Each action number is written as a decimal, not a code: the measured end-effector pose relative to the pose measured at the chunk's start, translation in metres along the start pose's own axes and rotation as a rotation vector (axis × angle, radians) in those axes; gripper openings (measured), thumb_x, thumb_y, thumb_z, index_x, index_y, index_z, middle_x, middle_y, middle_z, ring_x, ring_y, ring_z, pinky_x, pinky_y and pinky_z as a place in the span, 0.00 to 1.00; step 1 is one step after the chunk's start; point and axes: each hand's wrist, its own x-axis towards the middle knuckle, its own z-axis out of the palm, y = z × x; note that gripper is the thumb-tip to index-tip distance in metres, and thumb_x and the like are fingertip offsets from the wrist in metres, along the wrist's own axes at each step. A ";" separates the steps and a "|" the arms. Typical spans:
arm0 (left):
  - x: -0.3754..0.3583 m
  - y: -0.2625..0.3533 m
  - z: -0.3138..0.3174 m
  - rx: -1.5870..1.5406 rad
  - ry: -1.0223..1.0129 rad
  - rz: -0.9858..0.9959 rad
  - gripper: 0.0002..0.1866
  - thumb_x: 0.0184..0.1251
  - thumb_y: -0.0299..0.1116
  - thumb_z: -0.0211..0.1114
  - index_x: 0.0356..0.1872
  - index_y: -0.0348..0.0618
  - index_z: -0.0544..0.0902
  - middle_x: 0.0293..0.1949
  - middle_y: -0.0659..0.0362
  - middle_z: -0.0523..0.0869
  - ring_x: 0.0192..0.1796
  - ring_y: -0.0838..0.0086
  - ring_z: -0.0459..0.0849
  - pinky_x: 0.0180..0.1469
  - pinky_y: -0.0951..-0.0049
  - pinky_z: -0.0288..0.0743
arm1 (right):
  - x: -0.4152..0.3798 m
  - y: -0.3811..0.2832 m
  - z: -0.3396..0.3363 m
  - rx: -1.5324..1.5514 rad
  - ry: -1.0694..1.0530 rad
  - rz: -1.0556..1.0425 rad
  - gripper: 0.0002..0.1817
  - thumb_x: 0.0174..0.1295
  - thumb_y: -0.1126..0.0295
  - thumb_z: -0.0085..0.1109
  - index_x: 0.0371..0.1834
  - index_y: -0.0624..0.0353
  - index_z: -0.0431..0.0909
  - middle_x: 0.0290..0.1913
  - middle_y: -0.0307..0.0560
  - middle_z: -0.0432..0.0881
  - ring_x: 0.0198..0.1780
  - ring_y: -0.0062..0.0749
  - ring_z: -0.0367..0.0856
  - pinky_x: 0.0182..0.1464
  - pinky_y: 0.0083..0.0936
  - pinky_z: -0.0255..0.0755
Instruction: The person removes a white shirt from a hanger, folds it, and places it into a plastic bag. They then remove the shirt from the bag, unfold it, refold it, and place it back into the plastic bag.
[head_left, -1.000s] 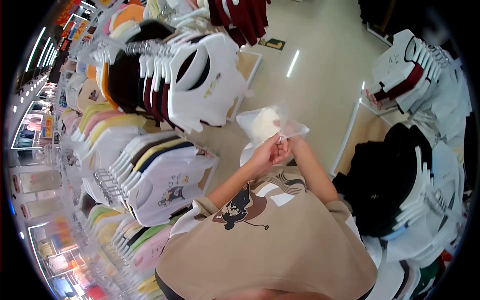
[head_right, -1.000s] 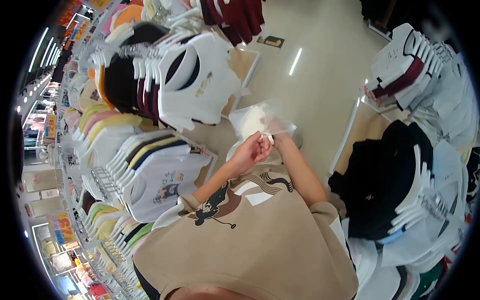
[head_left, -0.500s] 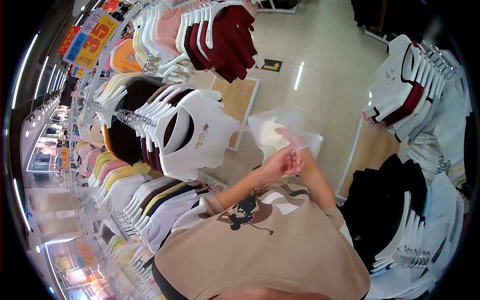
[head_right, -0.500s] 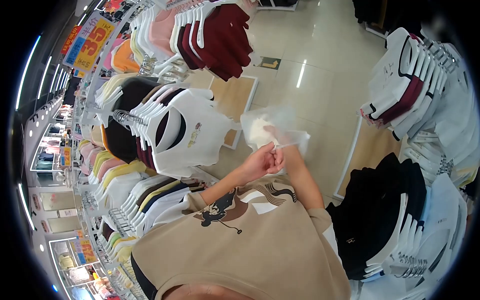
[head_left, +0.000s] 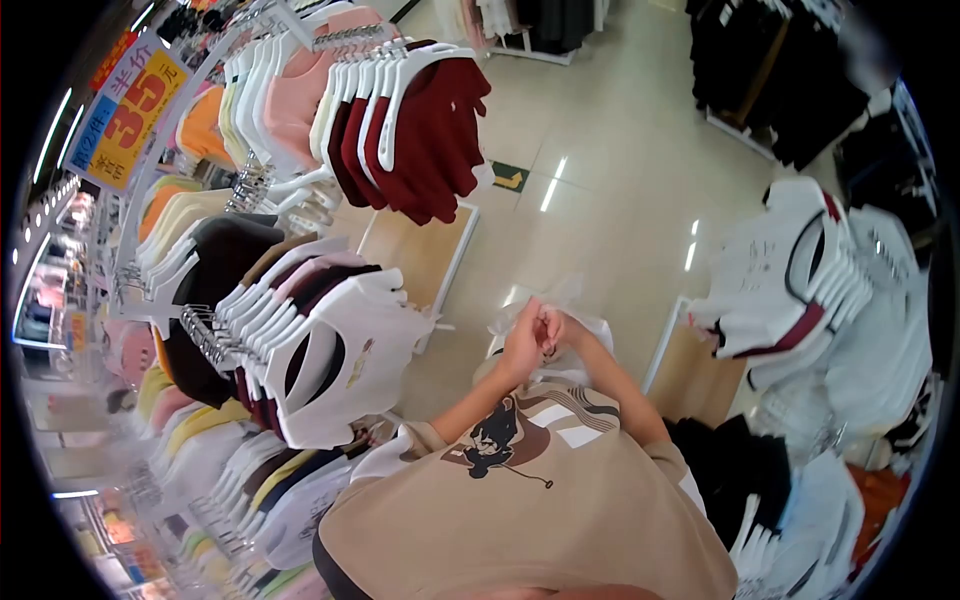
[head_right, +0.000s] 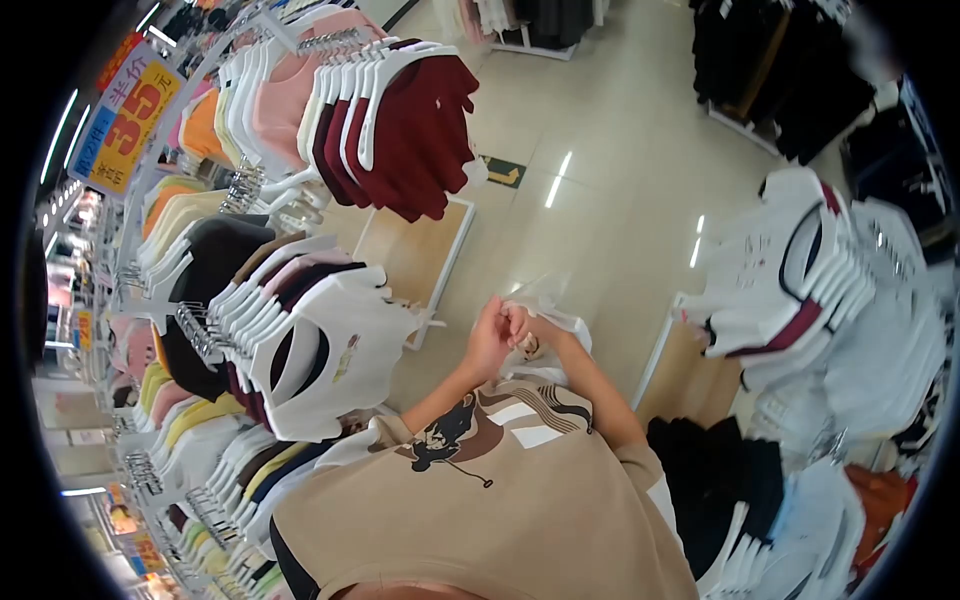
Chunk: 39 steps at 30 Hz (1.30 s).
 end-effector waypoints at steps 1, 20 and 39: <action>0.022 0.008 -0.001 0.010 0.003 0.027 0.29 0.75 0.52 0.32 0.17 0.43 0.64 0.17 0.63 0.66 0.23 0.77 0.62 0.28 0.78 0.55 | 0.030 -0.002 -0.012 -0.004 -0.028 0.043 0.11 0.57 0.75 0.53 0.43 0.59 0.76 0.38 0.40 0.80 0.39 0.23 0.77 0.39 0.21 0.73; 0.332 0.169 -0.021 -0.112 0.081 0.210 0.27 0.74 0.50 0.38 0.16 0.47 0.67 0.15 0.66 0.67 0.19 0.83 0.62 0.23 0.81 0.52 | 0.219 -0.209 -0.066 -0.870 -0.503 0.229 0.23 0.69 0.56 0.39 0.56 0.62 0.71 0.49 0.60 0.80 0.50 0.53 0.78 0.56 0.35 0.67; 0.676 0.307 -0.034 -0.238 0.290 0.296 0.22 0.72 0.47 0.37 0.19 0.47 0.63 0.15 0.64 0.63 0.18 0.80 0.56 0.21 0.78 0.50 | 0.481 -0.350 -0.301 -0.855 -0.420 -0.223 0.20 0.59 0.52 0.58 0.36 0.62 0.77 0.34 0.54 0.80 0.37 0.54 0.76 0.40 0.40 0.69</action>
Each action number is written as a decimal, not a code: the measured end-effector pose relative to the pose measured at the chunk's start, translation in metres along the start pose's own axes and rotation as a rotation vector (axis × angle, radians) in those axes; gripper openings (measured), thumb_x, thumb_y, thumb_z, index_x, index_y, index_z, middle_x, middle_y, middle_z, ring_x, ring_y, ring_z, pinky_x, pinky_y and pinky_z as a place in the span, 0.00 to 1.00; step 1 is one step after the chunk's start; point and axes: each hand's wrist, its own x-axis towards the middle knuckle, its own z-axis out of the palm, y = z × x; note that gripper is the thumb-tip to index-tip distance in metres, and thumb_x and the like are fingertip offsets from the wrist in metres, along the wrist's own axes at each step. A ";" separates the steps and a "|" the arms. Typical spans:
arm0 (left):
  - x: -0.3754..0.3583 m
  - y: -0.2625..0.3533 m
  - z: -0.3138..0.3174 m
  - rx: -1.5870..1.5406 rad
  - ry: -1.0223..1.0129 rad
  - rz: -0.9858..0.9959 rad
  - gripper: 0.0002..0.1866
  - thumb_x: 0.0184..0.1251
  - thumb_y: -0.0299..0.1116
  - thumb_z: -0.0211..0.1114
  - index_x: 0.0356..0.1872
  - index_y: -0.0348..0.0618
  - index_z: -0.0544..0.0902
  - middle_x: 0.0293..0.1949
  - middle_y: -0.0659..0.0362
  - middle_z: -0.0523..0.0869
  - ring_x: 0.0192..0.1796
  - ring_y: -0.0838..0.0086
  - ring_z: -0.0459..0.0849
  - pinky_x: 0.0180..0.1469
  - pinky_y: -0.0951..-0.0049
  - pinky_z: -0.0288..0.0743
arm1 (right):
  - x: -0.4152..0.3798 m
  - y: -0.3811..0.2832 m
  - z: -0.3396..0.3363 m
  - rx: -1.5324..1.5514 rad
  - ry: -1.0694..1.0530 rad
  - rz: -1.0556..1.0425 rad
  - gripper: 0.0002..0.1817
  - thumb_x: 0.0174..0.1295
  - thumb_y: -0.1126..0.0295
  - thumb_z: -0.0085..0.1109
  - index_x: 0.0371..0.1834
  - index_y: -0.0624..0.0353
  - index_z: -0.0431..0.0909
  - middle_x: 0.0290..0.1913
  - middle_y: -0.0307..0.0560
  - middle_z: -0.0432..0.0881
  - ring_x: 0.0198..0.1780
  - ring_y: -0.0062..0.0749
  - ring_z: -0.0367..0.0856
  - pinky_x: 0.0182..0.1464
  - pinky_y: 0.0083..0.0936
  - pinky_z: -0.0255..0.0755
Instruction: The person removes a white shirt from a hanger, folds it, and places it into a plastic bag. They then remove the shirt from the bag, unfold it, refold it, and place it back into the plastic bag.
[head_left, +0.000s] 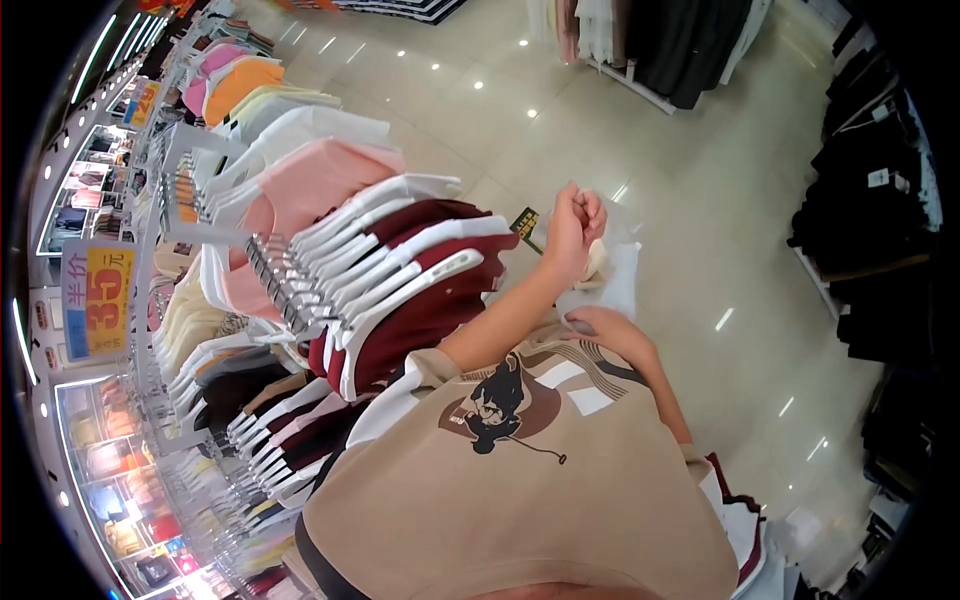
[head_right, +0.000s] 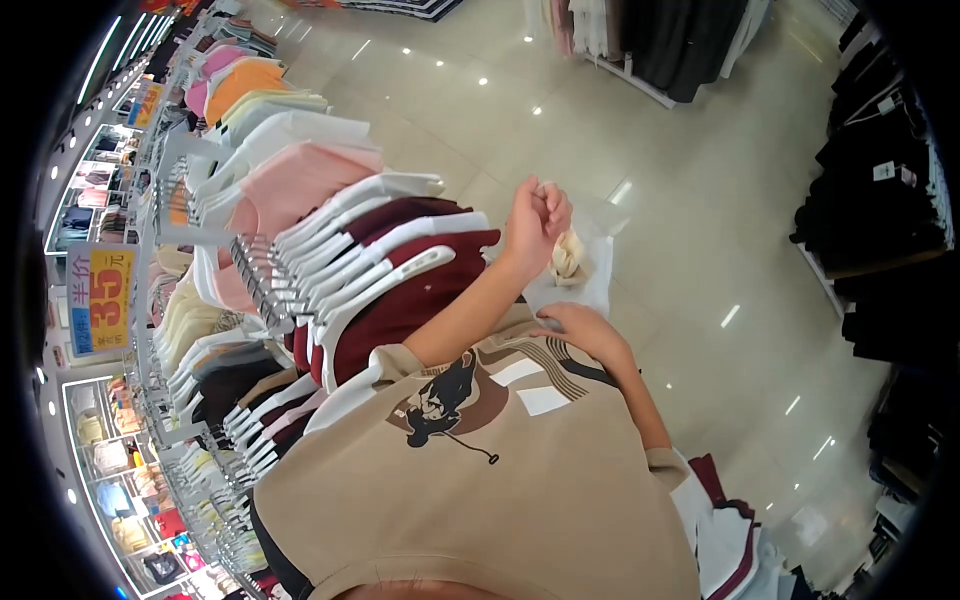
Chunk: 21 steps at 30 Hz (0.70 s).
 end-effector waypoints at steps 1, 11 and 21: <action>0.017 0.001 0.009 -0.013 0.002 0.014 0.22 0.72 0.47 0.38 0.19 0.48 0.63 0.15 0.64 0.63 0.18 0.80 0.56 0.21 0.78 0.50 | 0.004 0.008 -0.012 -0.073 0.000 -0.001 0.18 0.59 0.55 0.59 0.37 0.62 0.77 0.34 0.54 0.80 0.38 0.53 0.77 0.40 0.39 0.70; 0.161 0.004 0.047 0.034 0.021 -0.002 0.22 0.71 0.48 0.40 0.18 0.48 0.63 0.14 0.65 0.63 0.16 0.80 0.55 0.21 0.78 0.50 | 0.045 0.042 -0.120 0.096 0.197 0.110 0.11 0.62 0.68 0.55 0.43 0.62 0.78 0.37 0.50 0.81 0.38 0.41 0.80 0.39 0.34 0.73; 0.262 0.029 0.062 -0.088 0.007 -0.067 0.23 0.72 0.47 0.40 0.17 0.48 0.62 0.14 0.64 0.61 0.18 0.79 0.55 0.23 0.76 0.50 | 0.172 0.079 -0.264 1.151 0.336 0.218 0.12 0.70 0.64 0.46 0.34 0.60 0.72 0.32 0.38 0.74 0.34 0.19 0.71 0.38 0.17 0.66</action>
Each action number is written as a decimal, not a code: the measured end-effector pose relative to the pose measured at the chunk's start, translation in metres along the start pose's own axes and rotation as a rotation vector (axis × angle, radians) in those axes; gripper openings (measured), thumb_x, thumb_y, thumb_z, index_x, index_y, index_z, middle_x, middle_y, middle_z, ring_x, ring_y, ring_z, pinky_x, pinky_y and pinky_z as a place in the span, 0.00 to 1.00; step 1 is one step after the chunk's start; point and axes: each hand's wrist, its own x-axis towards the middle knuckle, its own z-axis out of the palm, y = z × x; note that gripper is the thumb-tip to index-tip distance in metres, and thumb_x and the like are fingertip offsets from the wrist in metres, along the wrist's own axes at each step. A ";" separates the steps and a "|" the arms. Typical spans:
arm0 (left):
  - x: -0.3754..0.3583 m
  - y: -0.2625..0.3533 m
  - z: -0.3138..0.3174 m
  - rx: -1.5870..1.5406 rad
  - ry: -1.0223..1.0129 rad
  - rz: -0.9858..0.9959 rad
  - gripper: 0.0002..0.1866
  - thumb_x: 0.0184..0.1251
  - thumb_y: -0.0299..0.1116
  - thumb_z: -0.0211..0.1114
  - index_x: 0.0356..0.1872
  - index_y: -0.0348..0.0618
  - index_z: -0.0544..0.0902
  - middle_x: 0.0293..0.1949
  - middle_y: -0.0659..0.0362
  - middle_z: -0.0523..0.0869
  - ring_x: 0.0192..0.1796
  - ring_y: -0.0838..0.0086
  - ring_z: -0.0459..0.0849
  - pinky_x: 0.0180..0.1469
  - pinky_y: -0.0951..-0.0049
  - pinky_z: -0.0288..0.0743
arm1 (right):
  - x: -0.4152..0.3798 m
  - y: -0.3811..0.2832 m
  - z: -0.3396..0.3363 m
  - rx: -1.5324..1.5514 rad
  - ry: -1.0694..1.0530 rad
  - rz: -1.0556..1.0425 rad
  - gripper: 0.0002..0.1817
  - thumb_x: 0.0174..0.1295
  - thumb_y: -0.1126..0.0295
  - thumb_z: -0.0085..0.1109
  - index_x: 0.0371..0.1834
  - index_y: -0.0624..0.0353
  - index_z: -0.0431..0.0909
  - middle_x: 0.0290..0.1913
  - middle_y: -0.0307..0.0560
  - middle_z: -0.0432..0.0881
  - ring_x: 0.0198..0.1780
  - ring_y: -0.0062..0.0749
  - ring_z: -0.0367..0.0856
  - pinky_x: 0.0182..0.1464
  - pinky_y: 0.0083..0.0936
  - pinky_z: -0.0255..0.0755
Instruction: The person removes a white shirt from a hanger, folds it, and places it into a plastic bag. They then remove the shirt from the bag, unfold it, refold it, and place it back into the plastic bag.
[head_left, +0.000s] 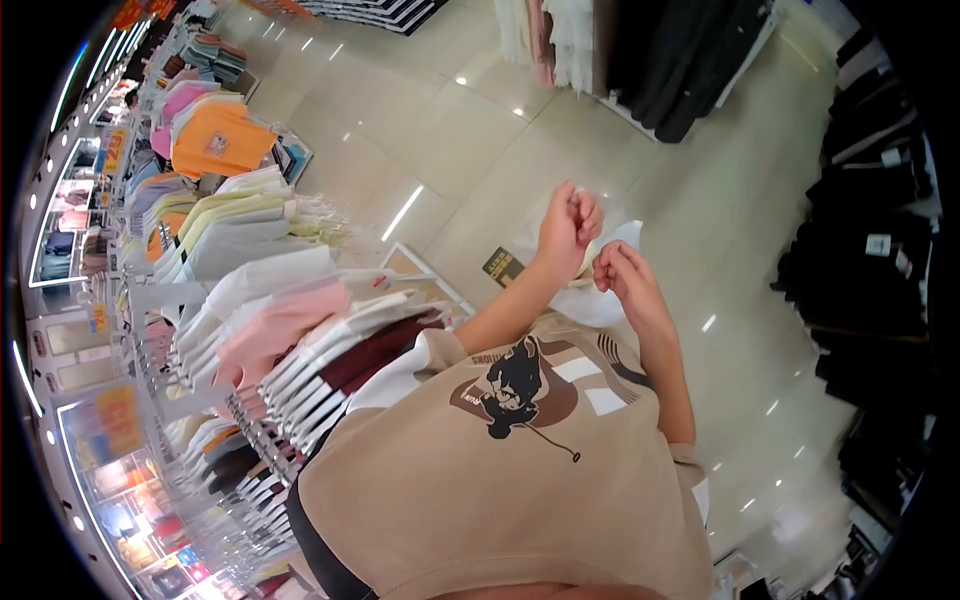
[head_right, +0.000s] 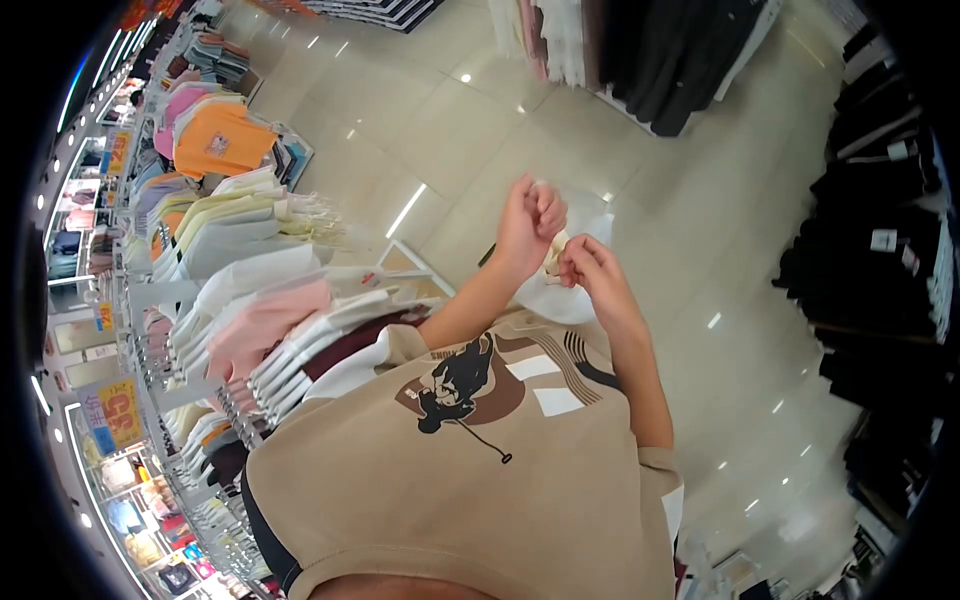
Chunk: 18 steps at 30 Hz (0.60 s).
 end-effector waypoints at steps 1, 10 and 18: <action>0.008 0.007 0.000 -0.006 0.016 0.017 0.23 0.73 0.47 0.40 0.16 0.48 0.61 0.14 0.64 0.61 0.19 0.78 0.55 0.23 0.76 0.50 | 0.024 -0.017 0.007 -0.028 0.069 -0.006 0.18 0.72 0.57 0.43 0.26 0.56 0.67 0.24 0.35 0.68 0.26 0.17 0.64 0.28 0.14 0.58; 0.064 0.062 -0.038 0.236 0.105 0.247 0.26 0.73 0.48 0.38 0.13 0.48 0.58 0.13 0.66 0.57 0.20 0.78 0.54 0.25 0.75 0.48 | 0.192 -0.044 0.009 0.208 -0.128 0.403 0.22 0.70 0.53 0.43 0.19 0.52 0.62 0.15 0.33 0.62 0.14 0.16 0.53 0.17 0.15 0.46; 0.117 0.109 -0.105 0.059 0.331 0.380 0.26 0.71 0.50 0.41 0.13 0.48 0.60 0.13 0.64 0.59 0.19 0.77 0.56 0.24 0.76 0.49 | 0.319 -0.055 0.049 0.107 -0.408 0.375 0.19 0.70 0.60 0.46 0.19 0.53 0.64 0.15 0.34 0.63 0.16 0.18 0.56 0.20 0.16 0.48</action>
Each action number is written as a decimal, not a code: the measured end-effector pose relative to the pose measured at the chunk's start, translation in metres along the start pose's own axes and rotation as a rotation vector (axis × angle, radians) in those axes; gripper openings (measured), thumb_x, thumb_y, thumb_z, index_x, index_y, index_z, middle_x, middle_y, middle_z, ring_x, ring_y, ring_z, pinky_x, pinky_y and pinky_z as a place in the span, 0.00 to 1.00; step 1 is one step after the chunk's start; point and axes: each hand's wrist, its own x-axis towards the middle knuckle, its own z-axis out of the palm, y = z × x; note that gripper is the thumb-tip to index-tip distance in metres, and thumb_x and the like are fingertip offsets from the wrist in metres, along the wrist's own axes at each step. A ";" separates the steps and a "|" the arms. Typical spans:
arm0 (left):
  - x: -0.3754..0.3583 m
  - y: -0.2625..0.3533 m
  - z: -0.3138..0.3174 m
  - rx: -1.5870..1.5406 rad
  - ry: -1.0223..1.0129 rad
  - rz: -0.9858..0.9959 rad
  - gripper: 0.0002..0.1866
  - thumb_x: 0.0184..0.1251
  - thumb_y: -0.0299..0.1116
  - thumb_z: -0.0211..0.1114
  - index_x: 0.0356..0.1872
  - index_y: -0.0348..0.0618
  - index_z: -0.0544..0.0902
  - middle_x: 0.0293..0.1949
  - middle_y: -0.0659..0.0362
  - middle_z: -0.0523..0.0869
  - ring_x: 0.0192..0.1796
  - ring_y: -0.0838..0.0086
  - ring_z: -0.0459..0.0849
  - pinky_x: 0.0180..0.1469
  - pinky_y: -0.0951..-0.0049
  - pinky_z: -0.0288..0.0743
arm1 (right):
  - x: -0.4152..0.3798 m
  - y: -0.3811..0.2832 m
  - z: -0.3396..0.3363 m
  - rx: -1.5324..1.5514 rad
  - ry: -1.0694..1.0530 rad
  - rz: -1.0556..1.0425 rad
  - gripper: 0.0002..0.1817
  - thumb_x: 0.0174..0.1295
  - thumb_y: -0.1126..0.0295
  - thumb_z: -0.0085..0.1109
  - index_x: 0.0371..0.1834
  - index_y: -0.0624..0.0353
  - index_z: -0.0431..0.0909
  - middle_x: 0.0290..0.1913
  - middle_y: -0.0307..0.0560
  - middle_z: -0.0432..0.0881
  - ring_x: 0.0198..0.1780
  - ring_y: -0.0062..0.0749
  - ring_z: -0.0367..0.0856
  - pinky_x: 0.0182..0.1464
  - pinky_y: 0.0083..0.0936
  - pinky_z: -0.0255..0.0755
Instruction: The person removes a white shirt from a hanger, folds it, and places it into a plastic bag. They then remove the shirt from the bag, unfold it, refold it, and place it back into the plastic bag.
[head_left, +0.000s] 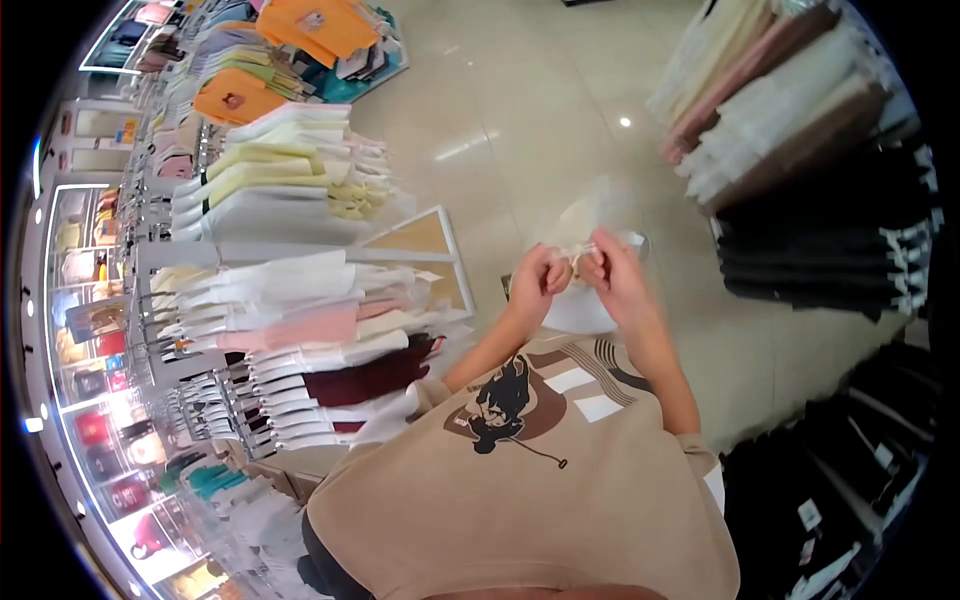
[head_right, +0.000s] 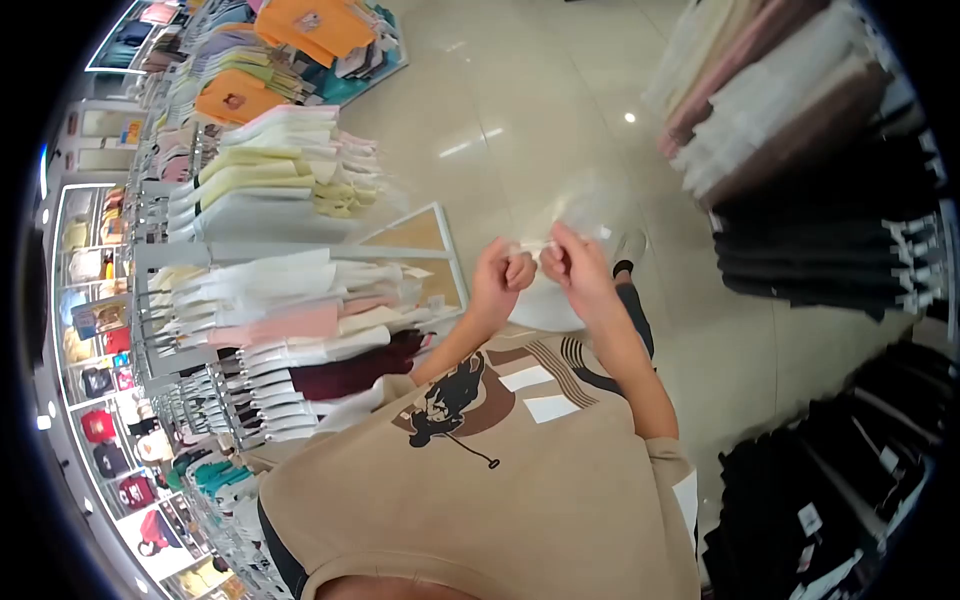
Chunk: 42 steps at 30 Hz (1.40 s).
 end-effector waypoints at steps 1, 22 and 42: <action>0.011 0.006 0.001 -0.062 0.042 0.000 0.26 0.71 0.51 0.41 0.13 0.48 0.60 0.13 0.64 0.60 0.19 0.76 0.56 0.24 0.76 0.49 | 0.017 -0.010 0.002 -0.034 -0.020 0.035 0.20 0.70 0.59 0.47 0.19 0.53 0.64 0.15 0.34 0.64 0.16 0.17 0.57 0.20 0.16 0.49; 0.201 0.079 0.009 -0.387 0.350 0.188 0.26 0.76 0.49 0.40 0.15 0.51 0.61 0.13 0.67 0.61 0.16 0.81 0.57 0.21 0.78 0.52 | 0.264 -0.132 -0.005 -0.312 -0.340 0.478 0.24 0.67 0.55 0.52 0.14 0.53 0.63 0.15 0.33 0.64 0.16 0.16 0.56 0.19 0.17 0.47; 0.370 0.268 -0.145 -0.061 0.662 0.486 0.24 0.74 0.45 0.42 0.16 0.45 0.63 0.14 0.66 0.61 0.19 0.81 0.56 0.23 0.77 0.48 | 0.558 -0.150 0.147 -0.430 -0.485 0.676 0.22 0.69 0.56 0.49 0.18 0.54 0.64 0.14 0.36 0.65 0.13 0.19 0.58 0.15 0.17 0.51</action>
